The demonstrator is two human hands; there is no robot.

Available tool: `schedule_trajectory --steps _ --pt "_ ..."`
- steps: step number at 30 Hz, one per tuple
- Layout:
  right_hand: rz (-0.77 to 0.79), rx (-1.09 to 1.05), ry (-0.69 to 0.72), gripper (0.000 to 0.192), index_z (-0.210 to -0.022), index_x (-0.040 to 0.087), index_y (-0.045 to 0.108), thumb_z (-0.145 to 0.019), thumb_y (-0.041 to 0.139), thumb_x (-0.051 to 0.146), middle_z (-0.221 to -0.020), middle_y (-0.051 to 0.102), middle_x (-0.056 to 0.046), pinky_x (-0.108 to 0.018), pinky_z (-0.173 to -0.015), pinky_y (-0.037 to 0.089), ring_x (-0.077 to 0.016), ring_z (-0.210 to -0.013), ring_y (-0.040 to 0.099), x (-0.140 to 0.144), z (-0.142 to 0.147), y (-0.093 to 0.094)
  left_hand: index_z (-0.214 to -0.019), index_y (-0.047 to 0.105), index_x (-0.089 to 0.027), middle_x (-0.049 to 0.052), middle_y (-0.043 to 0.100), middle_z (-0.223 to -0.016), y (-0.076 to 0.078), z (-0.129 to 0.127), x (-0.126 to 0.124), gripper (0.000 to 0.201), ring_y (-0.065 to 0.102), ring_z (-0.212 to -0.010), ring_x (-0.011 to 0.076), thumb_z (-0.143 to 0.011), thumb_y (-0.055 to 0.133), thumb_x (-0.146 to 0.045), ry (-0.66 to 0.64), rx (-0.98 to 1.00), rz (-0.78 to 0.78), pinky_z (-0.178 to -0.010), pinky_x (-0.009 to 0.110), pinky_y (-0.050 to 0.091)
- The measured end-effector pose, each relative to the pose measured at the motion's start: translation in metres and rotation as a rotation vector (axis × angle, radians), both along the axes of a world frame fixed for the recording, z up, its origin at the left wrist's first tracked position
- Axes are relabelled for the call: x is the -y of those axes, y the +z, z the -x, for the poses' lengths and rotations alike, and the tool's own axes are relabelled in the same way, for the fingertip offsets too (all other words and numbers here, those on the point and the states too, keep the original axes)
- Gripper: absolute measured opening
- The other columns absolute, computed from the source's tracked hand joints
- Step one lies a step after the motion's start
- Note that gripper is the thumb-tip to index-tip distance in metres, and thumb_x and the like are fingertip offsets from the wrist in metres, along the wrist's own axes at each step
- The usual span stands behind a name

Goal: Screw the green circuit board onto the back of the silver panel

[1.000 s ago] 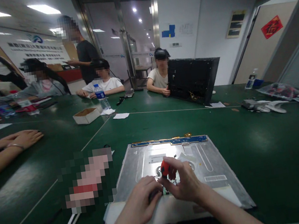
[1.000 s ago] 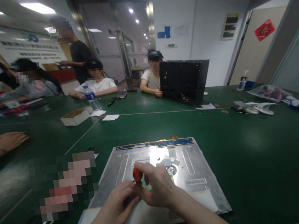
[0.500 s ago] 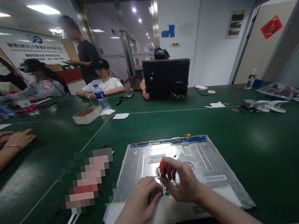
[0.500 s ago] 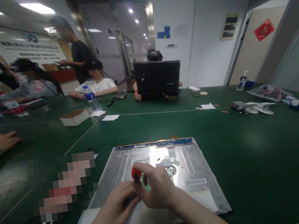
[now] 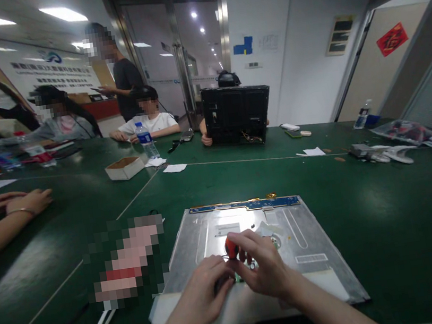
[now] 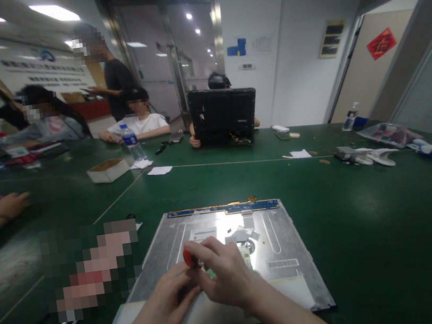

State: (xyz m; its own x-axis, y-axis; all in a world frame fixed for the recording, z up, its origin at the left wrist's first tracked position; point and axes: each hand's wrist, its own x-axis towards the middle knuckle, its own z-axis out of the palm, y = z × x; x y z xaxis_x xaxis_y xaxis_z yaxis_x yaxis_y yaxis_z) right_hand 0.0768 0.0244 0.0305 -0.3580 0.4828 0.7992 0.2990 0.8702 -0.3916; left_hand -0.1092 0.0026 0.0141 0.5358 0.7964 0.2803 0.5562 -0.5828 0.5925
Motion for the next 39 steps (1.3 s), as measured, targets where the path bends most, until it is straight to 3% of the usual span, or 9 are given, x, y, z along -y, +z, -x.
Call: schedule_trajectory --steps 10,16,23,26,29,31,36,39 --pt "0.005 -0.049 -0.016 0.058 -0.136 0.017 0.031 -0.082 0.052 0.017 -0.091 0.065 -0.005 -0.025 -0.055 0.051 -0.012 -0.06 0.057 0.003 -0.002 0.004 -0.091 0.064 -0.021 0.006 0.065 -0.089 0.004 -0.001 0.002 0.016 0.06 -0.085 0.0204 -0.087 0.048 -0.018 -0.012 -0.017 0.017 -0.078 0.031 0.049" --pt "0.027 -0.103 -0.061 0.038 -0.117 0.024 0.043 -0.084 0.061 0.031 -0.085 0.059 -0.001 -0.019 -0.049 0.043 -0.0112 -0.063 0.055 -0.01 -0.004 0.012 -0.087 0.063 -0.02 0.005 0.064 -0.089 0.003 -0.001 0.001 0.016 0.059 -0.085 0.0201 -0.087 0.047 -0.015 0.0 -0.037 0.026 -0.077 0.031 0.048" --pt "0.254 0.291 0.013 0.031 -0.11 0.022 0.05 -0.08 0.056 0.019 -0.085 0.064 0.0 -0.023 -0.061 0.042 -0.012 -0.069 0.057 -0.008 -0.017 0.063 -0.084 0.062 -0.02 0.004 0.064 -0.086 0.007 -0.002 0.003 0.016 0.059 -0.083 0.0197 -0.086 0.047 -0.013 0.019 -0.045 0.026 -0.075 0.031 0.047" --pt "0.253 0.494 -0.02 0.02 -0.095 0.02 0.057 -0.083 0.062 0.036 -0.073 0.065 0.001 -0.023 -0.058 0.035 -0.0119 -0.062 0.056 -0.007 -0.014 0.083 -0.085 0.063 -0.02 0.005 0.066 -0.089 0.006 -0.003 0.003 0.016 0.06 -0.086 0.0206 -0.085 0.048 -0.013 0.029 -0.025 0.005 -0.076 0.031 0.048" --pt "0.196 0.645 -0.154 0.037 -0.074 0.019 0.062 -0.088 0.055 0.053 -0.055 0.058 0.002 -0.024 -0.051 0.024 -0.0108 -0.05 0.049 -0.008 -0.005 0.095 -0.083 0.063 -0.019 0.005 0.067 -0.089 0.003 -0.002 0.004 0.015 0.061 -0.087 0.0211 -0.083 0.05 -0.012 0.054 -0.021 0.005 -0.077 0.032 0.048" --pt "0.162 0.718 -0.16 0.042 -0.067 0.019 0.064 -0.09 0.052 0.053 -0.049 0.055 0.002 -0.025 -0.049 0.02 -0.0101 -0.047 0.045 -0.008 -0.001 0.1 -0.083 0.063 -0.019 0.005 0.068 -0.089 0.003 -0.002 0.004 0.015 0.061 -0.086 0.021 -0.083 0.05 -0.011 0.061 -0.017 0.013 -0.077 0.032 0.048" --pt "0.146 0.817 -0.079 0.018 -0.08 0.019 0.064 -0.085 0.056 0.035 -0.063 0.063 0.001 -0.025 -0.049 0.021 -0.0112 -0.052 0.049 -0.005 -0.001 0.11 -0.089 0.063 -0.02 0.004 0.068 -0.091 0.004 -0.002 0.003 0.017 0.061 -0.088 0.0212 -0.084 0.049 -0.013 0.02 0.031 0.016 -0.08 0.032 0.048" --pt "0.148 0.826 -0.019 0.014 -0.087 0.019 0.06 -0.082 0.058 0.031 -0.073 0.066 0.0 -0.025 -0.049 0.024 -0.0121 -0.058 0.053 -0.003 -0.007 0.113 -0.085 0.061 -0.02 0.004 0.067 -0.089 0.004 -0.002 0.003 0.014 0.061 -0.087 0.0209 -0.083 0.049 -0.013 0.014 0.036 0.017 -0.079 0.032 0.049"
